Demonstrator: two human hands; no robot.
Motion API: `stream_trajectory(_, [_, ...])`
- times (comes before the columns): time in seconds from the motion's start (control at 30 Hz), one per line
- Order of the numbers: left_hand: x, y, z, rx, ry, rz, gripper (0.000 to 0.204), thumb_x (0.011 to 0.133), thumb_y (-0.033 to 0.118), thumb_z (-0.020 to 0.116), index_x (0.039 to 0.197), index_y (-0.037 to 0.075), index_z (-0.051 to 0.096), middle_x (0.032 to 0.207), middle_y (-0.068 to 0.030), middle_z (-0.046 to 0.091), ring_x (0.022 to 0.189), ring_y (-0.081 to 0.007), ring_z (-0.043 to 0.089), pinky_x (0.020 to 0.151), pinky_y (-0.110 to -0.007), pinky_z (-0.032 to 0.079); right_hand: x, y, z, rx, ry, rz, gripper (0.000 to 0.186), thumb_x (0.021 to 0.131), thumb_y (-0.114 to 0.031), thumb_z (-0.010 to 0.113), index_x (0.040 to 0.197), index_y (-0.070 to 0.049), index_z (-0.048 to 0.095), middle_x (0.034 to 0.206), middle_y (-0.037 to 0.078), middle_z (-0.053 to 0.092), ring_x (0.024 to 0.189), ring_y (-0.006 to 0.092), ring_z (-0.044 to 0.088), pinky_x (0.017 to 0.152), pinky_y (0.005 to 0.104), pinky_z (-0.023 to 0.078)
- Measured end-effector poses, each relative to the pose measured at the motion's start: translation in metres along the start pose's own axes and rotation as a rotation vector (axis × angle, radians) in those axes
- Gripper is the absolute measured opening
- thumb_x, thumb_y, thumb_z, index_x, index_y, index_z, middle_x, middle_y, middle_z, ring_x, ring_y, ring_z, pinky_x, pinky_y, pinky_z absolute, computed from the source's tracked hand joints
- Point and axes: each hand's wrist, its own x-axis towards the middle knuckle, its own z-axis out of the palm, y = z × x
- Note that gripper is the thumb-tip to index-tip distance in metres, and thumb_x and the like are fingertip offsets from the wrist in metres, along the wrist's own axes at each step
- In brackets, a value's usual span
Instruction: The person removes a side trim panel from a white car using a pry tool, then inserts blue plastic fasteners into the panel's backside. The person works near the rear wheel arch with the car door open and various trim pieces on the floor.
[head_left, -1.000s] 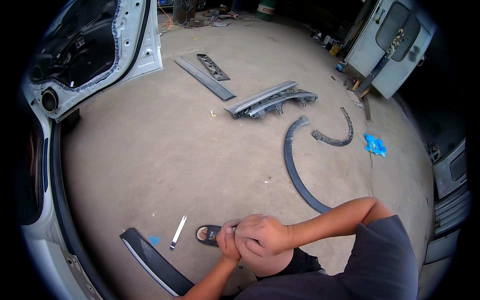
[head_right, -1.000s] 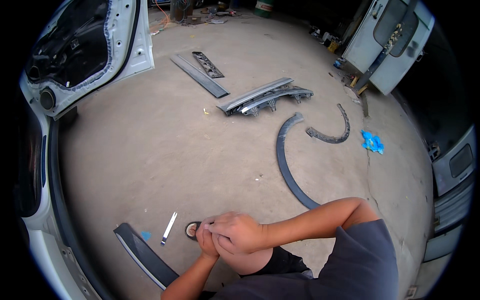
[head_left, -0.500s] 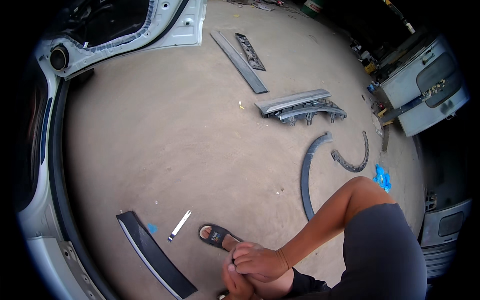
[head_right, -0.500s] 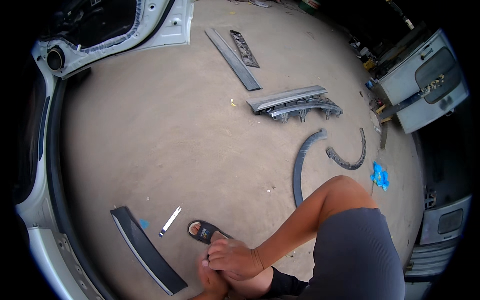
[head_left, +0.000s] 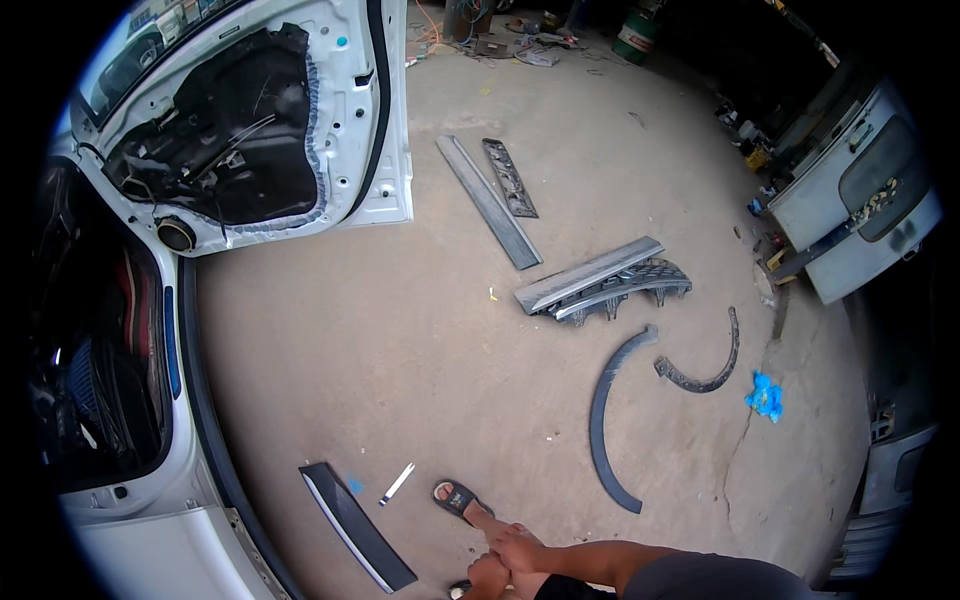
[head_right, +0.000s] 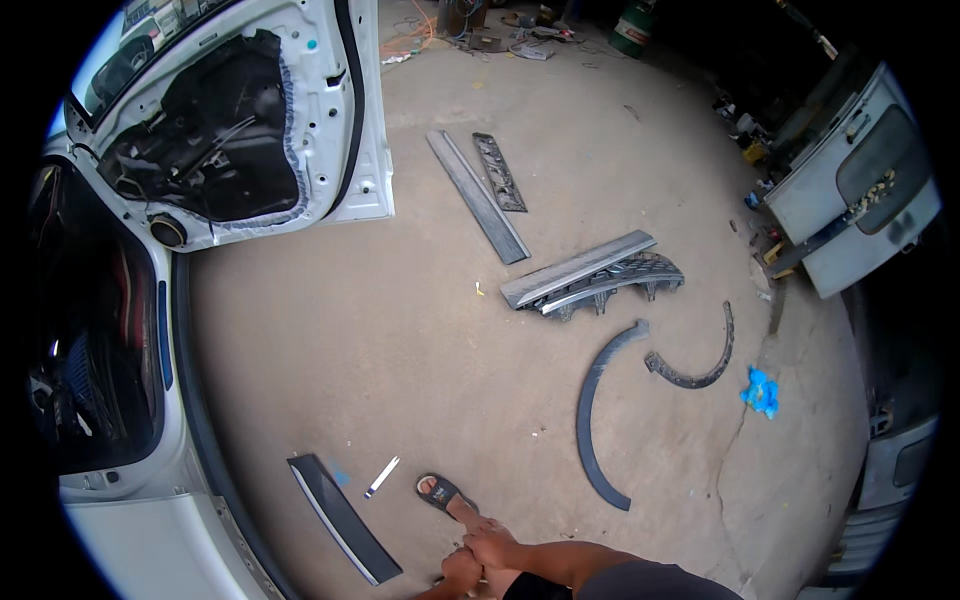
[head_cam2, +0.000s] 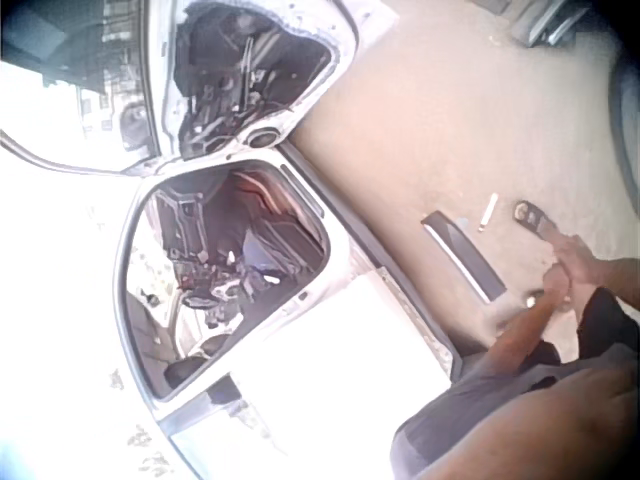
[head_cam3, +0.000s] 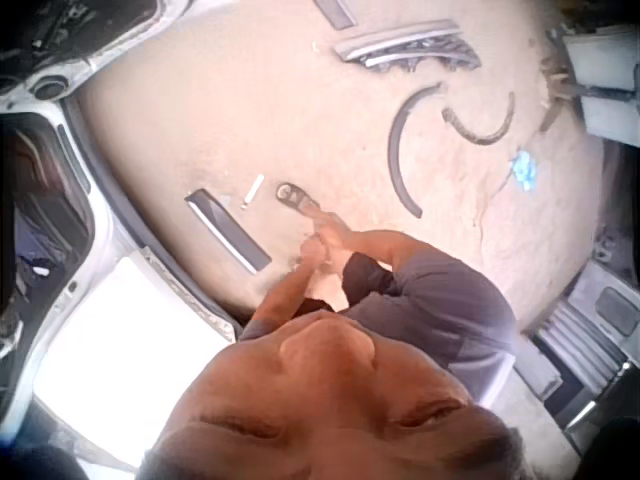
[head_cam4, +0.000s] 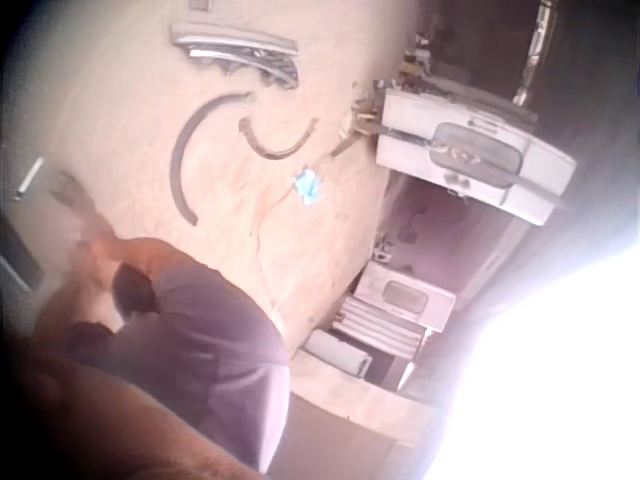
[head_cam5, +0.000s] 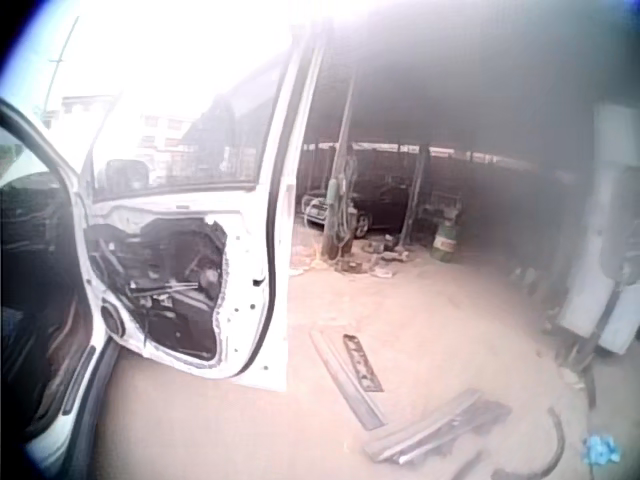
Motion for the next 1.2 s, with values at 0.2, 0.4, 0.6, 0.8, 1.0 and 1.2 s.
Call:
stream_trajectory(0.2, [-0.061, 0.008, -0.054, -0.221, -0.579, 0.259, 0.031, 0.093, 0.028, 0.058, 0.115, 0.011, 0.071, 0.11, -0.0132, 0.07, 0.098, -0.0264, 0.065, 0.086, -0.037, 0.051, -0.048, 0.019, -0.061, 0.114, -0.47, 0.593, 0.036, 0.089, -0.029, 0.054, 0.113, -0.006, 0.069, 0.118, 0.017, 0.068, 0.116, 0.0327, 0.062, 0.101, 0.0476, 0.044])
stream_trajectory(0.4, [-0.088, -0.08, -0.196, -0.001, -0.147, -0.015, 0.03, 0.092, 0.03, 0.058, 0.081, 0.004, 0.07, 0.085, -0.0173, 0.07, 0.079, -0.0343, 0.065, 0.066, -0.048, 0.049, -0.073, 0.102, -0.084, 0.505, -0.248, 0.658, 0.042, 0.088, -0.032, 0.053, 0.107, 0.0, 0.072, 0.121, 0.026, 0.066, 0.117, 0.039, 0.062, 0.101, 0.047, 0.047])
stream_trajectory(0.6, [-0.053, -0.132, -0.289, 0.002, -0.17, -0.354, 0.032, 0.09, 0.025, 0.065, 0.103, -0.004, 0.069, 0.106, -0.0244, 0.068, 0.097, -0.0382, 0.064, 0.079, -0.052, 0.05, -0.096, 0.203, -0.158, 0.429, 0.137, 0.821, 0.034, 0.084, -0.026, 0.053, 0.1, -0.003, 0.073, 0.113, 0.023, 0.068, 0.109, 0.0386, 0.064, 0.097, 0.0474, 0.05])
stream_trajectory(0.8, [0.089, -0.028, -0.376, 0.029, -0.089, -0.389, 0.037, 0.083, 0.038, 0.059, 0.08, 0.004, 0.074, 0.095, -0.0206, 0.071, 0.096, -0.0386, 0.068, 0.085, -0.049, 0.053, -0.105, 0.248, -0.221, 0.59, 0.339, 1.065, 0.032, 0.083, -0.027, 0.053, 0.09, -0.003, 0.072, 0.112, 0.024, 0.068, 0.109, 0.0395, 0.063, 0.095, 0.0469, 0.051])
stream_trajectory(1.0, [0.208, 0.1, -0.455, -0.121, 0.03, -0.146, 0.035, 0.087, 0.035, 0.064, 0.095, 0.003, 0.073, 0.099, -0.022, 0.071, 0.099, -0.0388, 0.067, 0.089, -0.048, 0.052, -0.099, 0.293, -0.185, 0.172, -0.196, 0.893, 0.027, 0.087, -0.02, 0.054, 0.094, -0.008, 0.077, 0.113, 0.016, 0.071, 0.111, 0.034, 0.064, 0.091, 0.0447, 0.053])
stream_trajectory(1.2, [0.341, 0.172, -0.53, -0.035, -0.115, -0.104, 0.032, 0.089, 0.031, 0.059, 0.098, 0.002, 0.069, 0.099, -0.0252, 0.07, 0.099, -0.0414, 0.066, 0.089, -0.051, 0.052, -0.034, 0.329, -0.246, 0.017, -0.316, 0.671, 0.03, 0.075, -0.029, 0.08, 0.099, -0.013, 0.076, 0.106, 0.011, 0.071, 0.104, 0.0309, 0.067, 0.087, 0.0435, 0.054])
